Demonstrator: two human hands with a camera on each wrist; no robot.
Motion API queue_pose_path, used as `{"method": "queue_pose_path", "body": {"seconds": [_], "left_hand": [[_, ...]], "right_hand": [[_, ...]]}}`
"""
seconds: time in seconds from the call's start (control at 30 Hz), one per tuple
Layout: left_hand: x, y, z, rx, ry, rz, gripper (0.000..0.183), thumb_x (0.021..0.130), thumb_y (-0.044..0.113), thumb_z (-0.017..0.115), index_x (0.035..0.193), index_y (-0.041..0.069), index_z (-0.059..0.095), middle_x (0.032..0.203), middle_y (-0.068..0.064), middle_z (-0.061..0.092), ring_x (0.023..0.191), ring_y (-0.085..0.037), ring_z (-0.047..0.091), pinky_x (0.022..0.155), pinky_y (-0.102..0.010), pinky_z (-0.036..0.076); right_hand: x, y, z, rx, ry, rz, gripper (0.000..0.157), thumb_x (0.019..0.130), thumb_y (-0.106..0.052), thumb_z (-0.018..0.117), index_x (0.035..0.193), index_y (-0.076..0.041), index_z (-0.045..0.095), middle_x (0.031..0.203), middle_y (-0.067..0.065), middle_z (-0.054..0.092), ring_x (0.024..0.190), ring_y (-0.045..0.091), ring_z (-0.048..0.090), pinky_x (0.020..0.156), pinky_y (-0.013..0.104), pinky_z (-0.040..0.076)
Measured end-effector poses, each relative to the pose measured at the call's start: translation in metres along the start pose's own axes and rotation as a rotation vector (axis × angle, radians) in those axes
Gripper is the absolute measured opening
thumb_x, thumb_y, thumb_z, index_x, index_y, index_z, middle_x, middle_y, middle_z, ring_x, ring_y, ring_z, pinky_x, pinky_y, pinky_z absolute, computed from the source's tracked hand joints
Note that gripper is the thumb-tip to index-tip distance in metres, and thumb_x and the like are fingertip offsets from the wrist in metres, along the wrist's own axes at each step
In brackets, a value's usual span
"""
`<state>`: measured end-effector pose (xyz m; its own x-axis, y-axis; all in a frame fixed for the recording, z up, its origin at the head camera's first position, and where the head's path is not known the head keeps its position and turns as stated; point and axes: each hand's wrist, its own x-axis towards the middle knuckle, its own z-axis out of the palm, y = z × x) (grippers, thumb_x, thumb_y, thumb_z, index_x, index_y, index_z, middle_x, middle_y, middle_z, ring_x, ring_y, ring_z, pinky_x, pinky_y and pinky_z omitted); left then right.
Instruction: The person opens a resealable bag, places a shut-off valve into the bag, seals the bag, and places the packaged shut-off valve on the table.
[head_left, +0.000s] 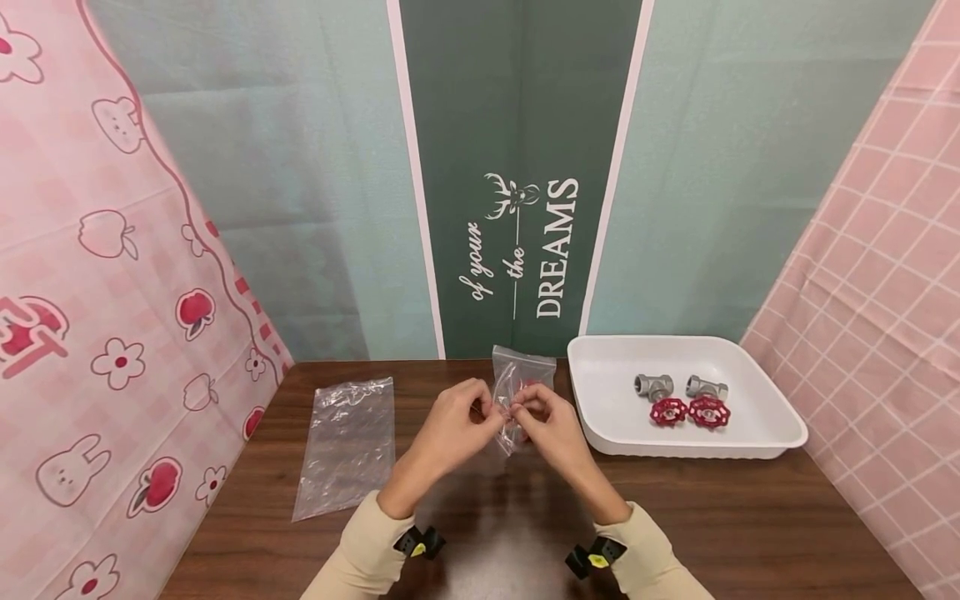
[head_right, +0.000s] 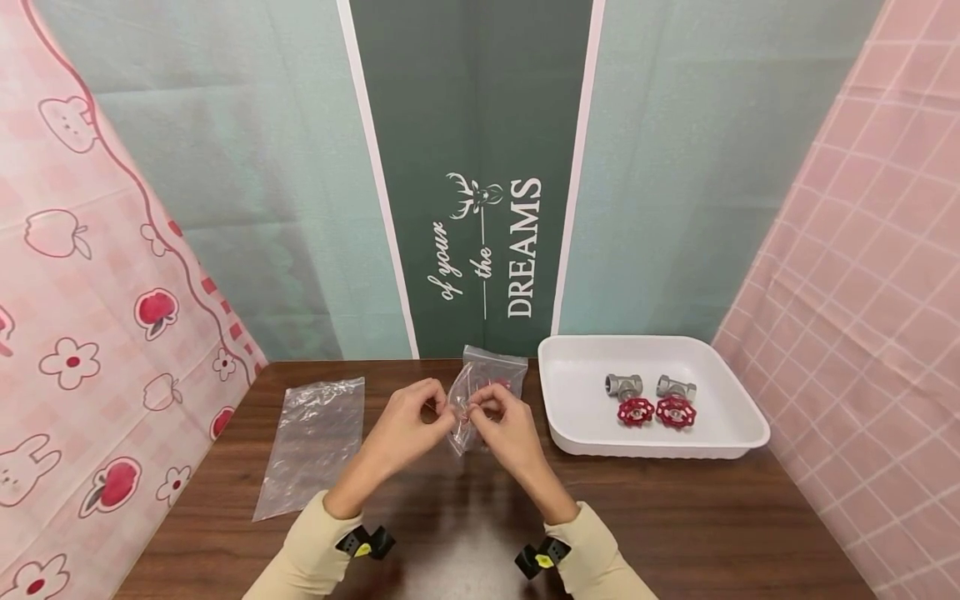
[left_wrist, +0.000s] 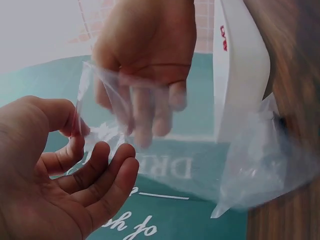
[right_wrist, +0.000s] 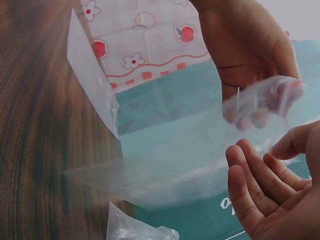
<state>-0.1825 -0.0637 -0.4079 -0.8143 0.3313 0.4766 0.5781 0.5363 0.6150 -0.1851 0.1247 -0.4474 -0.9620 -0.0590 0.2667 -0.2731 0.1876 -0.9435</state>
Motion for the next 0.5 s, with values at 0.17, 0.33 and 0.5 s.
{"method": "queue_pose_path", "body": {"seconds": [0.17, 0.33, 0.5], "left_hand": [[0.001, -0.002, -0.004, -0.009, 0.017, -0.049, 0.02, 0.087, 0.004, 0.068, 0.086, 0.015, 0.05, 0.07, 0.007, 0.056, 0.061, -0.004, 0.049, 0.058, -0.02, 0.041], [0.0, -0.008, 0.001, -0.024, 0.0, 0.009, 0.022, 0.089, -0.003, 0.066, 0.102, 0.01, 0.055, 0.07, 0.006, 0.051, 0.061, -0.002, 0.045, 0.058, -0.02, 0.039], [-0.001, -0.012, 0.01, -0.02, -0.087, 0.077, 0.028, 0.094, -0.003, 0.062, 0.115, 0.013, 0.074, 0.07, 0.007, 0.05, 0.06, -0.001, 0.04, 0.06, -0.019, 0.037]], "right_hand": [[0.001, -0.001, -0.001, 0.032, 0.008, 0.024, 0.014, 0.095, 0.009, 0.061, 0.108, 0.004, 0.064, 0.081, 0.014, 0.072, 0.056, 0.018, 0.062, 0.055, 0.037, 0.06], [0.0, -0.004, -0.004, 0.028, -0.007, 0.04, 0.024, 0.093, 0.009, 0.059, 0.116, 0.003, 0.059, 0.072, 0.002, 0.066, 0.053, 0.012, 0.058, 0.052, 0.026, 0.052], [0.0, -0.004, -0.006, -0.038, -0.051, 0.047, 0.022, 0.097, -0.001, 0.071, 0.116, 0.001, 0.06, 0.065, -0.002, 0.058, 0.049, 0.01, 0.051, 0.05, 0.023, 0.043]]}}
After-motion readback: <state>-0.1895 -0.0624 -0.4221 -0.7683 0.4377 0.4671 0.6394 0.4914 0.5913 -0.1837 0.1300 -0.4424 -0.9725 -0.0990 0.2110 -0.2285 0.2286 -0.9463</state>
